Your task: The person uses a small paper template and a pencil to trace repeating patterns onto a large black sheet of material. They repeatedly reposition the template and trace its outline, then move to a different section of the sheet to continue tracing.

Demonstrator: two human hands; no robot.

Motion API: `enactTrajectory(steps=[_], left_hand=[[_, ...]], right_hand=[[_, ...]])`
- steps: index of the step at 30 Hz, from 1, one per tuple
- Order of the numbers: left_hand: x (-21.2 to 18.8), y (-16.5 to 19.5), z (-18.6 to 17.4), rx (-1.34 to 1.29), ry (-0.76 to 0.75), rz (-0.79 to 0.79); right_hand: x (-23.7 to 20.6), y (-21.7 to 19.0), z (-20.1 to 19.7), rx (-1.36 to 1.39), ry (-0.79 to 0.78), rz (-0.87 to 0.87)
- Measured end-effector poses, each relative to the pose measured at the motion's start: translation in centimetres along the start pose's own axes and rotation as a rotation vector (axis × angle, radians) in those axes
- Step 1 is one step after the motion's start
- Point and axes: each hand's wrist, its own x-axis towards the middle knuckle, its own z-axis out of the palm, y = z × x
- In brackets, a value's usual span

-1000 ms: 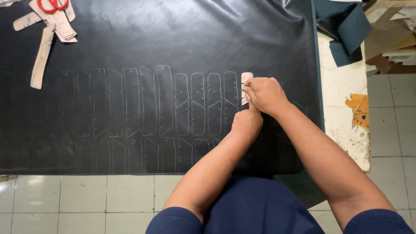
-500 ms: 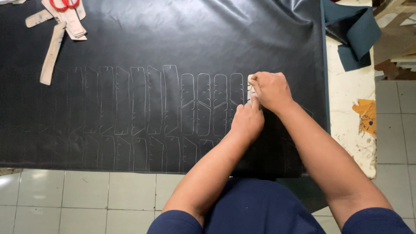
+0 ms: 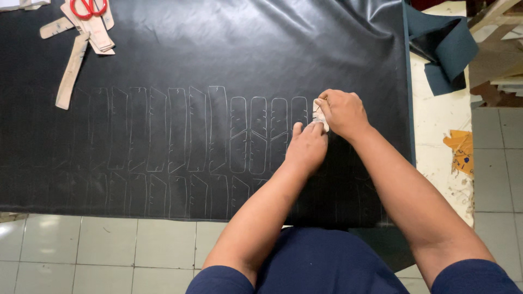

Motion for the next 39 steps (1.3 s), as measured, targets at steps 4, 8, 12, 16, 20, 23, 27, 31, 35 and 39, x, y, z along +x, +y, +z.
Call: enactTrajectory(steps=[4,8,12,16,20,23,27,31,35,39], left_hand=[[0.5,-0.9,-0.9,-0.033,-0.02,-0.02],[1.2,-1.3,-1.2,0.025,-0.042,-0.006],[1.9,-1.6,-1.3,0.037,-0.05,-0.008],[1.9,-1.5,-1.6,-0.007,-0.049,-0.038],[1.9,-1.3,-1.9,-0.006,-0.074,-0.044],[1.7,-1.2,-2.0,-0.003,-0.07,-0.038],[1.5,-1.3,-2.1,-0.013,-0.062,-0.038],[0.9,-1.6,-1.9,-0.086,-0.011,-0.018],[0.8,-1.9,-1.8,-0.109,-0.05,-0.039],[0.6,-2.2,-1.8,-0.16,-0.076,-0.057]], right_hand=[[0.4,0.0,0.5,0.099,0.017,0.016],[1.4,0.5,0.9,0.023,0.055,-0.043],[2.0,1.1,0.9,0.034,0.083,-0.015],[1.8,1.4,0.6,0.084,0.079,0.031],[1.3,2.0,-0.1,0.062,0.095,0.02],[0.4,2.4,-0.9,0.024,0.113,0.005],[-1.9,2.3,-1.6,0.045,0.106,0.052],[-5.4,1.4,-1.8,0.069,0.062,0.045],[-8.2,0.8,-2.0,0.046,0.076,0.056],[-9.1,0.5,-2.1,0.074,0.07,0.093]])
